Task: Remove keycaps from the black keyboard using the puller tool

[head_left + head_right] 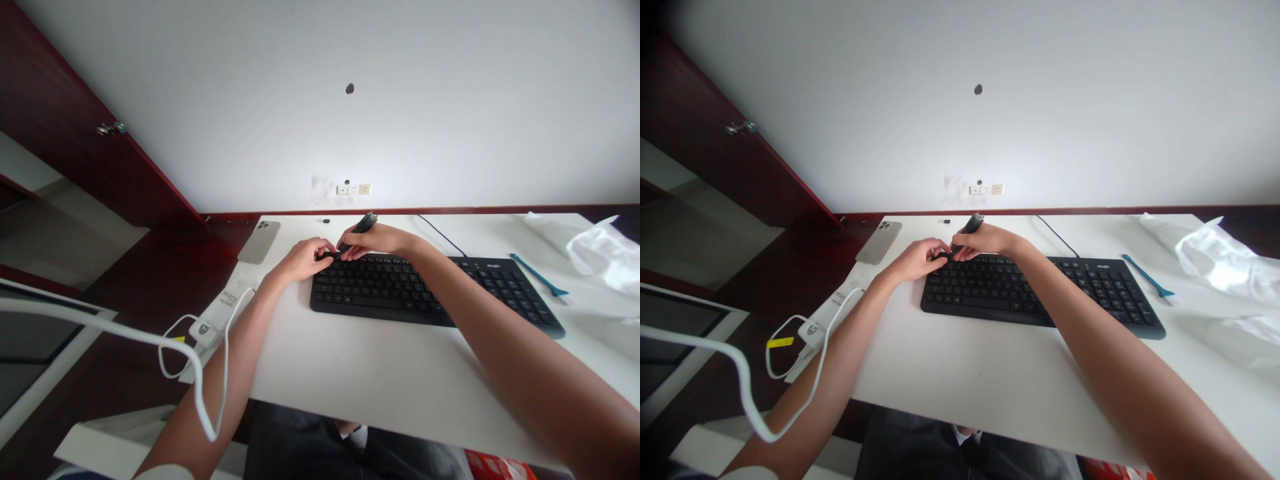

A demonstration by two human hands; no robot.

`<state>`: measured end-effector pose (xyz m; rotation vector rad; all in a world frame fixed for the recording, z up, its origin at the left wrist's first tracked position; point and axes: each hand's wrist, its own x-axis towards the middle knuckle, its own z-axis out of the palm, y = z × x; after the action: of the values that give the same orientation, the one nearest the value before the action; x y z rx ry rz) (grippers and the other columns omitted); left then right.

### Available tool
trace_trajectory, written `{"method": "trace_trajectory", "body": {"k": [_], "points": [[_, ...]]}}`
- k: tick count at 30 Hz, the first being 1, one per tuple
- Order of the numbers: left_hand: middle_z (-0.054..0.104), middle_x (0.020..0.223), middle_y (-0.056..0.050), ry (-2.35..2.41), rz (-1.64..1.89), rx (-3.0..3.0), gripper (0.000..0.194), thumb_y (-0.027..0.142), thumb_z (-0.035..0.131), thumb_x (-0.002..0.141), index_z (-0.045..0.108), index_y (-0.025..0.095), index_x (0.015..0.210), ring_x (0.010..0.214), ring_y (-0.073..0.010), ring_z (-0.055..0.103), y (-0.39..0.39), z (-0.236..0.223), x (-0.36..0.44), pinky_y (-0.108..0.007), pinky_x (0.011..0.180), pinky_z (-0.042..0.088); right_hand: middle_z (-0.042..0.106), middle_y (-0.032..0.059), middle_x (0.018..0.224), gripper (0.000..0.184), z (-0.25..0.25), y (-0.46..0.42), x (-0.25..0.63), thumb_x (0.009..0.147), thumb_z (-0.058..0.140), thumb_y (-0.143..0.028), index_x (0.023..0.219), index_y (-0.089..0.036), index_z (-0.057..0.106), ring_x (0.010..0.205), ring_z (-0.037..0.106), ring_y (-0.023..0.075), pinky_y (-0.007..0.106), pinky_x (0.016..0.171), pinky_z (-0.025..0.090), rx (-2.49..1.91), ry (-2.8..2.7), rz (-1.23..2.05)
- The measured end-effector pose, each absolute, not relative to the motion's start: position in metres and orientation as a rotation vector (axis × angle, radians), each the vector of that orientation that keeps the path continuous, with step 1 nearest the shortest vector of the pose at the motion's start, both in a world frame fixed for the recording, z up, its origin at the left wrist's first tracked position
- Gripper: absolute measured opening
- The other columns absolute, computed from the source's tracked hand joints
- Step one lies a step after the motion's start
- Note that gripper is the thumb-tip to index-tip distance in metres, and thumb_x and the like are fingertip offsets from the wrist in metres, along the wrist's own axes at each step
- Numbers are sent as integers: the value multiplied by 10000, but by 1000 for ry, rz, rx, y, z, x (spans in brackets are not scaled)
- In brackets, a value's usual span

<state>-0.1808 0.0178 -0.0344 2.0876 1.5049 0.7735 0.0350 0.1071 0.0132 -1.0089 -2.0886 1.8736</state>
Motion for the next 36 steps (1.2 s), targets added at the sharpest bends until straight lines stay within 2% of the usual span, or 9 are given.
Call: {"method": "trace_trajectory", "body": {"k": [7,14,18,22,26,31,36], "points": [[565,748,20,1524,749,2082,218,326,633,877,744,215,1029,668,-135,508,16,-33,-179,-247,623,381,798,157,929,237,-1,117,43,896,691,-321,962,-102,754,924,773,228,292,881,633,-960,-1894,2087],[582,757,19,1525,715,2107,193,289,607,889,734,217,1014,667,-134,518,14,-28,-177,-251,624,372,796,138,909,239,8,110,39,883,720,-344,916,-110,758,906,774,226,286,855,641,-926,-2028,1977],[606,738,19,1588,699,2128,127,334,653,867,663,208,865,630,-138,514,14,-28,-174,-262,608,354,796,110,918,213,16,99,31,866,756,-358,874,-145,771,899,771,241,329,843,657,-933,-2149,1812],[575,661,22,1671,689,2139,241,385,664,863,559,208,738,589,-143,494,14,-29,-170,-271,578,318,797,102,910,193,20,91,24,904,707,-326,868,-151,779,877,770,229,317,839,658,-997,-2104,1773],[586,676,18,1685,680,2167,215,365,653,868,553,214,752,599,-148,502,15,-30,-167,-276,598,328,797,130,918,206,18,90,23,924,661,-275,820,-124,754,866,770,216,283,840,651,-1045,-1964,1855],[601,706,16,1683,670,2191,156,327,638,864,556,222,783,618,-155,525,14,-29,-165,-279,606,337,797,146,924,208,7,99,24,947,624,-284,888,-118,734,888,772,221,302,880,640,-1051,-1768,1992],[623,751,5,1693,667,2207,95,310,631,880,610,220,854,657,-165,564,14,-30,-163,-279,622,361,796,164,945,211,-8,111,24,932,622,-308,903,-119,711,892,776,229,290,857,644,-1022,-1619,2122]]}}
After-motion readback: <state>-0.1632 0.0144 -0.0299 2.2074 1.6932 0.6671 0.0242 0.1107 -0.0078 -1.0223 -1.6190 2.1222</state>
